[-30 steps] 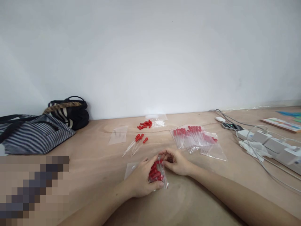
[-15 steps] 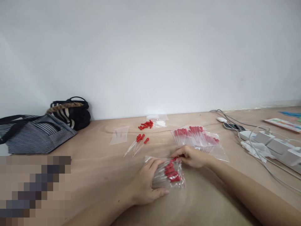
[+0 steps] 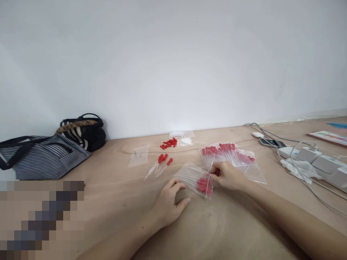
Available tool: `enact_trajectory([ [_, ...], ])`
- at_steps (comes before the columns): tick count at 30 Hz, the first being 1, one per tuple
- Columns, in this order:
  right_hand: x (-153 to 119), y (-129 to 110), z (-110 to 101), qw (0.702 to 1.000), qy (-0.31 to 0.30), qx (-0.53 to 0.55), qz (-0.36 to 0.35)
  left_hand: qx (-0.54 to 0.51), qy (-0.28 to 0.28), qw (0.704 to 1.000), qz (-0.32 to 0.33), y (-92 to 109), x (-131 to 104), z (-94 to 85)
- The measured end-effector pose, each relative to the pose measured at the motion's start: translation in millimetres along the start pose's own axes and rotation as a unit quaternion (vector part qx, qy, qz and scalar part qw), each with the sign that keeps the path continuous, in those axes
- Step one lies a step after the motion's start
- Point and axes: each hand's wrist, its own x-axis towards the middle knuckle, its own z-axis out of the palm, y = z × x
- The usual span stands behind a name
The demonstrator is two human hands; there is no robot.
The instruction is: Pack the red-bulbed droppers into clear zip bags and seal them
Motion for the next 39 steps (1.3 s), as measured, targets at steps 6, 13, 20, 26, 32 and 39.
enact_trajectory([
  [6,-13.5,-19.2,25.9,0.999,-0.016,0.02,-0.031,0.013,-0.02,1.0,0.011,-2.4,10.2,1.9],
  [13,-13.0,-17.1,31.4,0.999,0.015,-0.023,-0.035,0.028,0.063,0.997,0.027,-5.4,14.9,1.2],
  [20,-12.5,-16.6,38.3,0.997,0.018,-0.052,-0.058,0.103,0.077,0.991,0.046,1.0,11.1,8.3],
  [26,-3.0,-7.4,42.5,0.999,0.044,-0.016,-0.026,0.127,0.051,0.989,0.056,-4.6,13.8,11.5],
  [32,1.0,-9.5,43.5,0.995,0.043,-0.089,-0.013,0.141,0.052,0.988,0.047,-4.7,14.5,11.0],
  [39,-9.8,-24.1,41.2,0.974,0.098,-0.191,-0.075,0.141,0.069,0.986,0.061,-8.2,16.7,12.1],
])
